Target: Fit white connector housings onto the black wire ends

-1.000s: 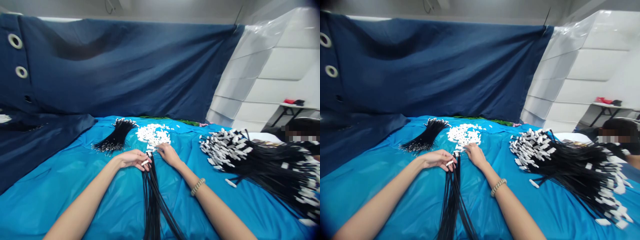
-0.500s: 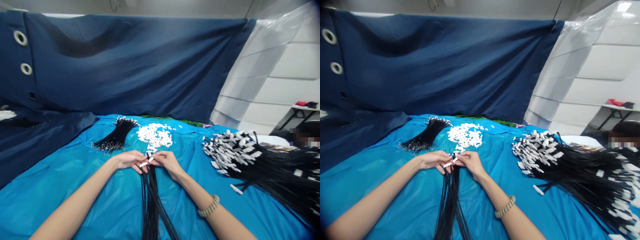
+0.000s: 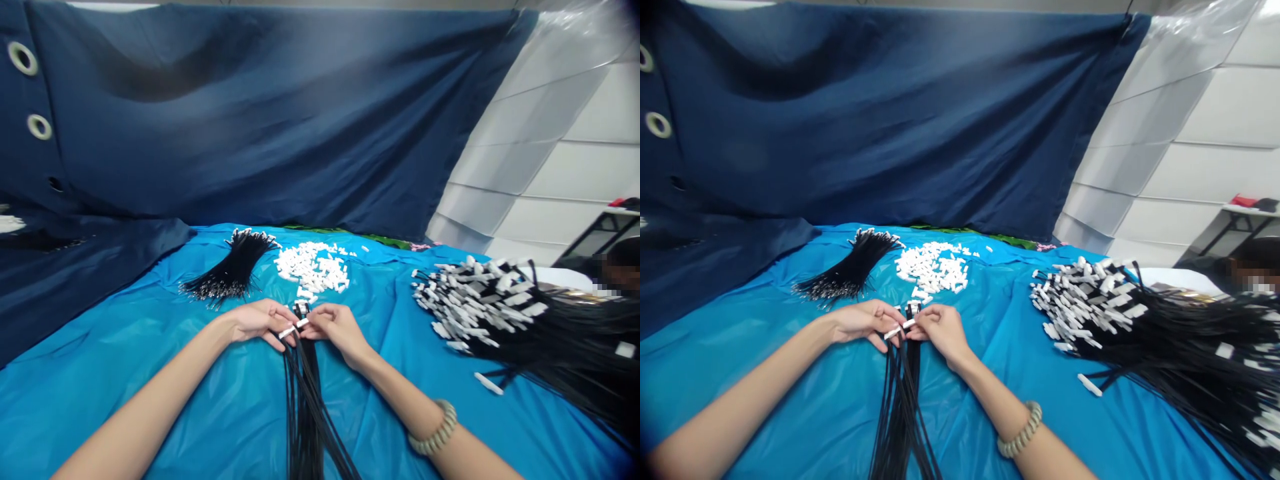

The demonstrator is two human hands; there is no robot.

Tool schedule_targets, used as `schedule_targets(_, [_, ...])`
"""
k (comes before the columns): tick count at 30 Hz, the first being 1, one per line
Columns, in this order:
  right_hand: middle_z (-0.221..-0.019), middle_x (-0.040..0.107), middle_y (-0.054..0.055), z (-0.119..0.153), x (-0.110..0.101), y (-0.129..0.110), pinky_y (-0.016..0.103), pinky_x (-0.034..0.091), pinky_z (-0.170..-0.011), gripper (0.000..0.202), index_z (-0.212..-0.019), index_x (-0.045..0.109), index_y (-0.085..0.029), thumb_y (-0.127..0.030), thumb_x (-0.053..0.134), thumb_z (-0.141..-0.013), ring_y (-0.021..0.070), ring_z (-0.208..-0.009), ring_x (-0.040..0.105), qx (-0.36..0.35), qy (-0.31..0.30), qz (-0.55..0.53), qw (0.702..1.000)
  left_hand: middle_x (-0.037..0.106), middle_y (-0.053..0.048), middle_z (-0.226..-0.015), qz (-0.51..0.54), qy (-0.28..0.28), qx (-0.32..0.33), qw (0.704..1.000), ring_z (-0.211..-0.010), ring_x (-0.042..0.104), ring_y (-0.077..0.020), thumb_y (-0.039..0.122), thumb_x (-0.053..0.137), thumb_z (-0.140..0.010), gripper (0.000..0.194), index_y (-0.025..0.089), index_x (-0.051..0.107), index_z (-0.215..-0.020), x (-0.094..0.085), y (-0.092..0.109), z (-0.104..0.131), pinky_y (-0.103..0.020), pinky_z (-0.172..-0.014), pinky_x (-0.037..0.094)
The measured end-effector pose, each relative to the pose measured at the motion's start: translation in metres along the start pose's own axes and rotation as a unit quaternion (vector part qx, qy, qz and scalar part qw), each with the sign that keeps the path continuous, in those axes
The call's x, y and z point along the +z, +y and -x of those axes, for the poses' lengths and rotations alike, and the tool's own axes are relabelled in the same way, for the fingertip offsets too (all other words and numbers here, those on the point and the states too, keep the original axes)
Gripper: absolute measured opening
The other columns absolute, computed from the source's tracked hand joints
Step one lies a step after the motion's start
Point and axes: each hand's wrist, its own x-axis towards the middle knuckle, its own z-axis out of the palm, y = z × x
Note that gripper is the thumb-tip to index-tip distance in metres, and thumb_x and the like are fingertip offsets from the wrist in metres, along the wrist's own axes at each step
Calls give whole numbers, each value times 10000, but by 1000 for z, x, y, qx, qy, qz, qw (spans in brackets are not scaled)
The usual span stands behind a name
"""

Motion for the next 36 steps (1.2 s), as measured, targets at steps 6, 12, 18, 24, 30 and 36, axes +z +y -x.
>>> schedule_targets(6, [-606,653,43,3,1,-4,229,533,-525,259,-674,563,-132,-353,674,-597,167,-540,637,-35,-14,29,999,664,-97,-767,1,-8,19,1000,-756,614,-186,260,634,-654,250,116,626,-859,2,1,0,-318,-727,474])
schedule_targets(12, [-603,647,36,2,2,-2,233,519,-516,269,-716,546,-132,-370,643,-634,166,-551,635,-72,-35,56,995,654,-80,-716,6,7,15,1000,-705,606,-158,308,624,-664,217,115,629,-763,5,1,-1,-294,-708,471])
schedule_targets(18, [-600,636,26,3,0,-5,202,474,-484,261,-726,562,-129,-369,634,-652,138,-535,614,-111,-50,78,989,640,-69,-723,-11,28,37,999,-723,601,-170,290,666,-615,239,111,636,-770,7,1,-1,-306,-703,474])
schedule_targets(24, [-644,641,32,8,4,-11,217,460,-507,240,-762,576,-142,-360,622,-672,141,-558,609,-137,-56,87,985,635,-75,-762,-14,17,73,997,-711,604,-172,253,656,-631,215,103,631,-782,8,-1,-2,-300,-657,485])
schedule_targets(30, [-737,633,35,13,-3,-20,233,449,-578,164,-835,595,-164,-291,502,-788,129,-639,589,-275,-67,255,925,624,-59,-723,0,7,122,993,-683,599,-158,232,647,-642,179,102,622,-763,3,-6,-7,-276,-617,486])
schedule_targets(36, [-781,576,45,15,-11,-18,234,400,-610,155,-852,616,-175,-221,472,-817,130,-717,503,-505,-74,503,698,603,-36,-682,31,28,163,986,-596,569,-106,215,652,-638,147,97,609,-715,-1,-10,-12,-233,-586,469])
